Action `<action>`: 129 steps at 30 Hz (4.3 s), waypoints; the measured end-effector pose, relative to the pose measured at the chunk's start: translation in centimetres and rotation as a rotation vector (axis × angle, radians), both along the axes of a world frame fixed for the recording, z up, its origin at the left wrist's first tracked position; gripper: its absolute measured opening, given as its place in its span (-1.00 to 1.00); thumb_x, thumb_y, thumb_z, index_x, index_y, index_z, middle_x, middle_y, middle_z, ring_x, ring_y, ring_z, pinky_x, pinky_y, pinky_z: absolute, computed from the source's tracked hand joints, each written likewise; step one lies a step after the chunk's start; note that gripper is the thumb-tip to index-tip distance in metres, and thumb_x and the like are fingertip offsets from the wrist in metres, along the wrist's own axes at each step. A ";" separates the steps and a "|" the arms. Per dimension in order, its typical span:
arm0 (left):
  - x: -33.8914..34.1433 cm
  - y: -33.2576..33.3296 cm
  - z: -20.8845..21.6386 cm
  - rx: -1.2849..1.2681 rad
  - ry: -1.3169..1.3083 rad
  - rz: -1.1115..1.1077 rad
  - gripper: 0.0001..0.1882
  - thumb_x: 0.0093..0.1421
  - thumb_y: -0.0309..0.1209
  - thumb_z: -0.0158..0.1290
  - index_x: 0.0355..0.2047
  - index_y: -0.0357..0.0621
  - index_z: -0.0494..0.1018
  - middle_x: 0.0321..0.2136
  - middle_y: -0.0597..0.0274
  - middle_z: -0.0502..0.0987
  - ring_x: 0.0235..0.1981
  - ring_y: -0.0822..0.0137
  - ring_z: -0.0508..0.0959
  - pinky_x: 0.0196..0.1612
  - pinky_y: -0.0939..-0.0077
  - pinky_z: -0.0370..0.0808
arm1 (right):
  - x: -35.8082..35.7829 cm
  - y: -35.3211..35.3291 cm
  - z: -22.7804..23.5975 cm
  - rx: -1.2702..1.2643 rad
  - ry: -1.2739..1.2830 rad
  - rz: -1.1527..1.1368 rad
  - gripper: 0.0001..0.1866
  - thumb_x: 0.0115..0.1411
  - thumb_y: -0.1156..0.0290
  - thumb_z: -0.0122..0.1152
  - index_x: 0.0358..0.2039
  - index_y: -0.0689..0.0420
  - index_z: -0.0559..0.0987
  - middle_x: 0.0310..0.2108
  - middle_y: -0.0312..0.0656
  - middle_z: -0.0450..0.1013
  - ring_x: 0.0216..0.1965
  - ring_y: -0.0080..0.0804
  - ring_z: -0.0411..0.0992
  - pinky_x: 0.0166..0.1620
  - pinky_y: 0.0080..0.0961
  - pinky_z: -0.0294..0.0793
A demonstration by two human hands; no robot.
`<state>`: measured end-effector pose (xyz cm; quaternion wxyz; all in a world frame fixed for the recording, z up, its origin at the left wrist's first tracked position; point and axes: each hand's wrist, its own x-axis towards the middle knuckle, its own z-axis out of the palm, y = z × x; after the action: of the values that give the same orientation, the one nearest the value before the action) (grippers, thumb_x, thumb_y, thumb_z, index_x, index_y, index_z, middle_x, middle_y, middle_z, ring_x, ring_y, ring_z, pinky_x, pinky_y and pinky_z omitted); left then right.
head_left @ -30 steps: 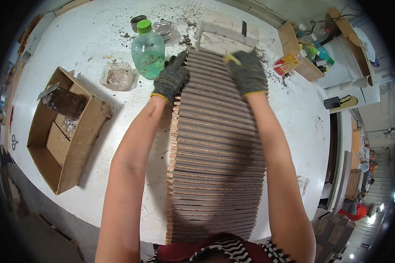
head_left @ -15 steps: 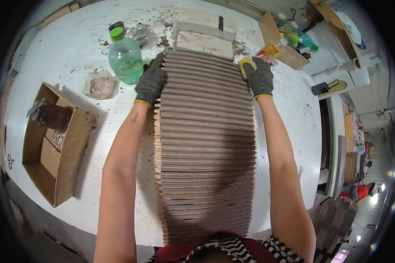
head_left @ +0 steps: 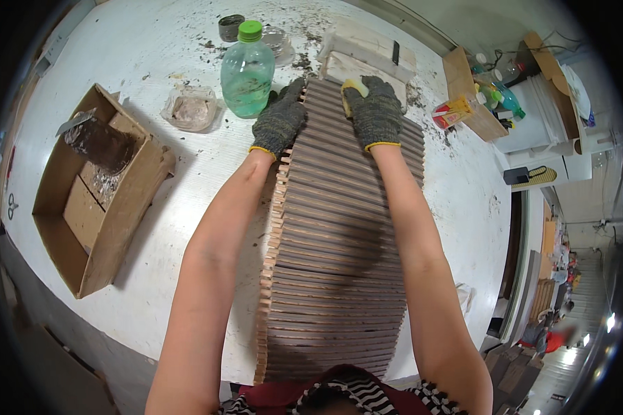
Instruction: The recorder is manufacturing a wooden mat, sanding the edges of the wooden pieces and then wiping the mat with a cloth.
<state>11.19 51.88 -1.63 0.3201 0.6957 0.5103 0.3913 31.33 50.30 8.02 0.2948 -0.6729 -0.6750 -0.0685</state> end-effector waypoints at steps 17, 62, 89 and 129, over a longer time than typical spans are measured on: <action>0.5 -1.0 1.5 -0.052 0.148 0.097 -0.26 0.25 -0.09 -0.11 0.44 0.12 0.11 0.36 0.02 0.26 0.36 -0.16 0.21 0.36 0.09 0.20 | -3.9 2.6 3.5 -0.287 1.037 0.226 -0.41 0.14 0.13 0.36 0.05 0.31 0.57 -0.06 0.04 0.57 -0.10 -0.21 0.56 0.00 -0.33 0.56; -0.3 -0.1 -0.6 0.101 0.439 -0.036 -0.63 0.23 -0.32 -0.04 0.05 -0.04 0.47 0.25 0.06 0.37 0.18 -0.09 0.40 0.25 0.14 0.33 | -8.3 2.1 1.8 -0.252 0.766 0.289 -0.49 0.09 0.08 0.42 -0.06 0.18 0.64 -0.14 0.03 0.55 -0.13 0.04 0.51 0.00 -0.11 0.49; -0.6 -0.2 1.8 -0.224 -0.036 -0.113 -0.23 0.18 -0.43 -0.14 0.45 0.01 0.09 0.38 0.05 0.26 0.29 0.12 0.37 0.30 0.39 0.28 | 3.1 -11.1 -1.1 0.274 -0.222 0.634 -0.56 0.19 0.14 0.33 0.03 0.01 0.55 -0.08 -0.06 0.52 0.03 -0.03 0.45 0.13 -0.16 0.46; -1.9 -2.7 1.9 -0.376 -0.791 -0.178 -0.39 0.28 -0.40 -0.01 0.36 -0.14 0.28 0.19 0.21 0.46 0.08 0.38 0.48 0.17 0.51 0.41 | -1.2 -16.1 -0.6 -0.380 0.726 0.703 -0.57 0.37 0.17 0.11 0.18 0.08 0.46 -0.09 -0.04 0.53 -0.12 -0.16 0.54 -0.06 -0.21 0.61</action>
<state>9.24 49.21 0.26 0.6441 0.4635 0.3488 0.4987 30.08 34.16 7.41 0.3873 -0.4283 -0.7146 0.3949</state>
